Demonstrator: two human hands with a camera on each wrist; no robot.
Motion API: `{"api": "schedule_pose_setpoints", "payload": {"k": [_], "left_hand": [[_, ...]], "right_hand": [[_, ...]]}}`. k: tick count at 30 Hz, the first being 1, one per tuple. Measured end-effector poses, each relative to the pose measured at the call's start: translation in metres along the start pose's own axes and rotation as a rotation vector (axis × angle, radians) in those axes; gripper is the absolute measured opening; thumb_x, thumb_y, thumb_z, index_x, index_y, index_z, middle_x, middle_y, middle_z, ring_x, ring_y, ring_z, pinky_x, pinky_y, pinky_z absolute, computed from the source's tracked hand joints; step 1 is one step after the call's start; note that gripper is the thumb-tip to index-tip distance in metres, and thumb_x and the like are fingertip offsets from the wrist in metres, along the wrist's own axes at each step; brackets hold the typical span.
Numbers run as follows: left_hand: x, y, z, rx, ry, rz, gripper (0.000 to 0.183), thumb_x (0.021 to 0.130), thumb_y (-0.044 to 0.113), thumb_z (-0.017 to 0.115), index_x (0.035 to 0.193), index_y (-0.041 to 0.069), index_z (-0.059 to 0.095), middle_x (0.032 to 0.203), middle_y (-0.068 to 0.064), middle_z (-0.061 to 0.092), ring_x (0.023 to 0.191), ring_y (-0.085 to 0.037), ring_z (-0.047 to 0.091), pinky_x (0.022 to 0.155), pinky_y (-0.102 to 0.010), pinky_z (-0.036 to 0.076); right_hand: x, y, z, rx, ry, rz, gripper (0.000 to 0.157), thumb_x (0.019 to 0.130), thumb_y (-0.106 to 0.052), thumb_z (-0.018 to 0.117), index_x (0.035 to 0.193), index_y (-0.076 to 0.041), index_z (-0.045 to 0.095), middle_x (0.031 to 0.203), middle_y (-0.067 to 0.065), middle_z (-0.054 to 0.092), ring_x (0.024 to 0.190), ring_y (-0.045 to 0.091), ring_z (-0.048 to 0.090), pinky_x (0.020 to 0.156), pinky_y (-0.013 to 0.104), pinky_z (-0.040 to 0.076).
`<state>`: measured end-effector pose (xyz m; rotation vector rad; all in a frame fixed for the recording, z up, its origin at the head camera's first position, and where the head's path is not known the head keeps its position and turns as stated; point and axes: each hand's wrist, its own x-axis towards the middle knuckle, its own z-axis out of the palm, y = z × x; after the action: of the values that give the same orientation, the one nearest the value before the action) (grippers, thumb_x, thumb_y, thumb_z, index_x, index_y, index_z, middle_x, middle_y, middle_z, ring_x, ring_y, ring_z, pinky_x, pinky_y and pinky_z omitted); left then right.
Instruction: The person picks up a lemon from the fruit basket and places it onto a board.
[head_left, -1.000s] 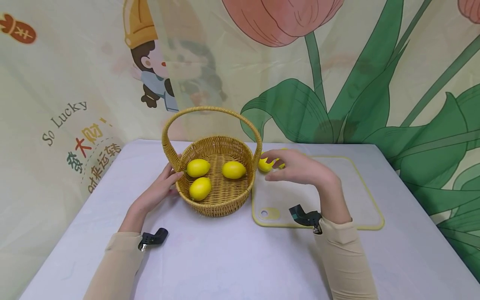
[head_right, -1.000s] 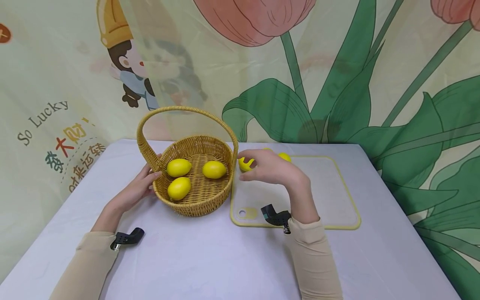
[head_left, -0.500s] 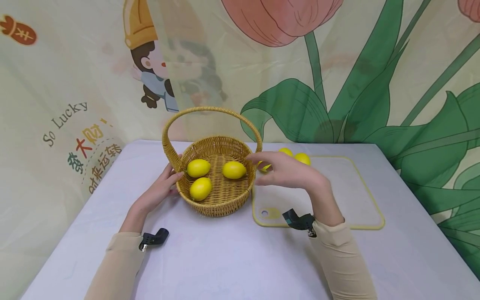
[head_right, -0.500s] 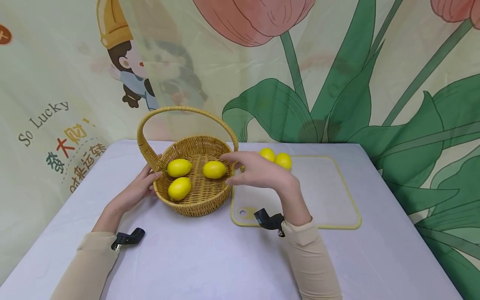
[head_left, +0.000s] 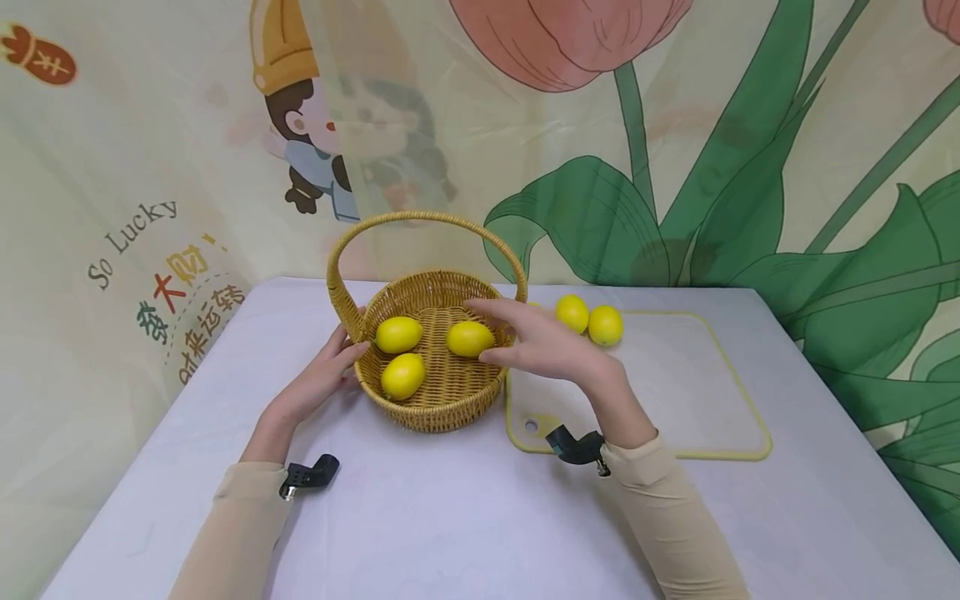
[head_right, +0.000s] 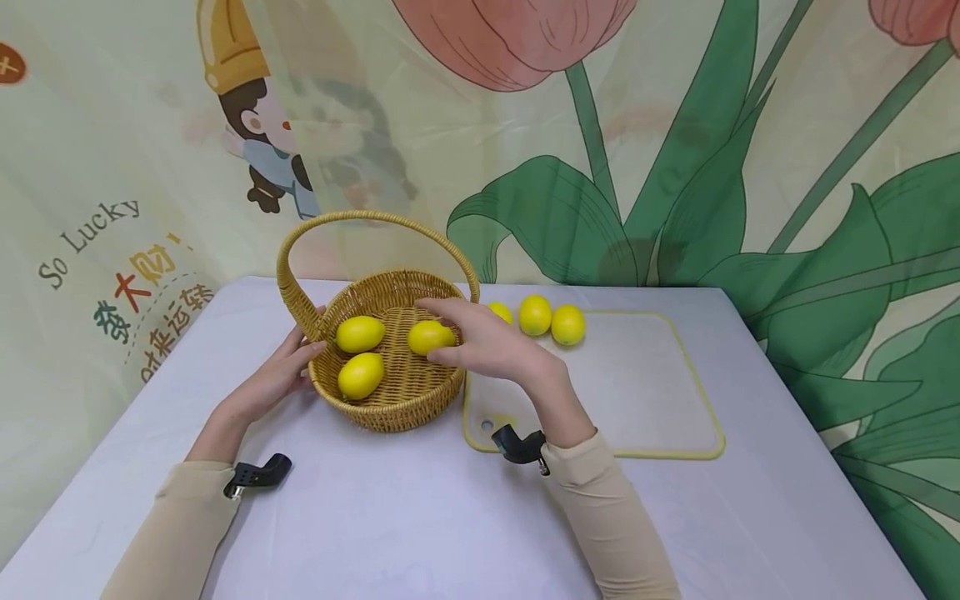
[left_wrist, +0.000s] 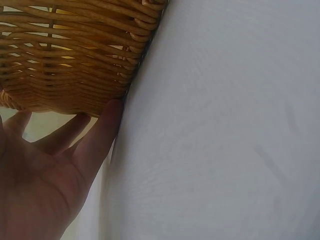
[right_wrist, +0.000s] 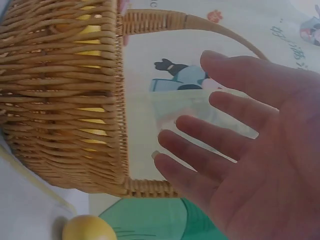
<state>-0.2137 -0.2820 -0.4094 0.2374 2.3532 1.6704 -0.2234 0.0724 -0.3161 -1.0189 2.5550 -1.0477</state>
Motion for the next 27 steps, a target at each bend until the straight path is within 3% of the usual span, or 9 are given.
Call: {"api": "schedule_pose_setpoints", "payload": {"k": [3, 9, 16, 20, 27], "left_hand": [[0.001, 0.000, 0.001, 0.003, -0.002, -0.001, 0.071, 0.105, 0.049, 0.042, 0.159, 0.038, -0.002, 0.168, -0.011, 0.011, 0.146, -0.038, 0.034, 0.110, -0.055, 0.041], [0.000, 0.001, 0.000, 0.016, -0.001, -0.005, 0.068, 0.105, 0.049, 0.042, 0.158, 0.043, 0.000, 0.168, -0.011, 0.012, 0.146, -0.038, 0.035, 0.108, -0.049, 0.045], [0.000, 0.001, 0.000, 0.020, -0.001, -0.007, 0.068, 0.104, 0.050, 0.042, 0.157, 0.044, 0.000, 0.168, -0.010, 0.010, 0.145, -0.038, 0.036, 0.107, -0.050, 0.045], [0.000, 0.001, 0.001, 0.009, 0.001, -0.007, 0.068, 0.105, 0.049, 0.042, 0.158, 0.043, 0.000, 0.168, -0.010, 0.010, 0.145, -0.039, 0.036, 0.108, -0.051, 0.045], [-0.001, 0.000, 0.000, 0.024, 0.006, -0.007, 0.068, 0.105, 0.049, 0.041, 0.158, 0.044, -0.001, 0.168, -0.011, 0.010, 0.144, -0.039, 0.037, 0.104, -0.044, 0.048]], "right_hand": [[0.005, 0.004, 0.008, -0.012, -0.003, 0.011, 0.069, 0.092, -0.027, 0.071, 0.153, -0.023, 0.038, 0.155, -0.007, 0.042, 0.144, 0.018, 0.040, 0.119, 0.044, 0.036], [0.016, 0.010, 0.027, -0.052, -0.024, 0.012, 0.071, 0.092, -0.028, 0.070, 0.154, -0.026, 0.035, 0.160, -0.003, 0.035, 0.152, 0.019, 0.026, 0.121, 0.045, 0.032], [0.025, 0.015, 0.041, -0.105, -0.034, 0.028, 0.071, 0.091, -0.026, 0.071, 0.154, -0.026, 0.037, 0.161, 0.002, 0.033, 0.148, 0.023, 0.034, 0.118, 0.046, 0.036], [0.029, 0.017, 0.049, -0.145, -0.030, 0.039, 0.069, 0.092, -0.024, 0.069, 0.153, -0.023, 0.039, 0.162, 0.004, 0.031, 0.150, 0.026, 0.030, 0.119, 0.049, 0.035], [0.039, 0.015, 0.062, -0.285, 0.023, 0.048, 0.066, 0.090, -0.021, 0.070, 0.151, -0.020, 0.043, 0.159, 0.010, 0.035, 0.146, 0.031, 0.037, 0.116, 0.049, 0.038]]}}
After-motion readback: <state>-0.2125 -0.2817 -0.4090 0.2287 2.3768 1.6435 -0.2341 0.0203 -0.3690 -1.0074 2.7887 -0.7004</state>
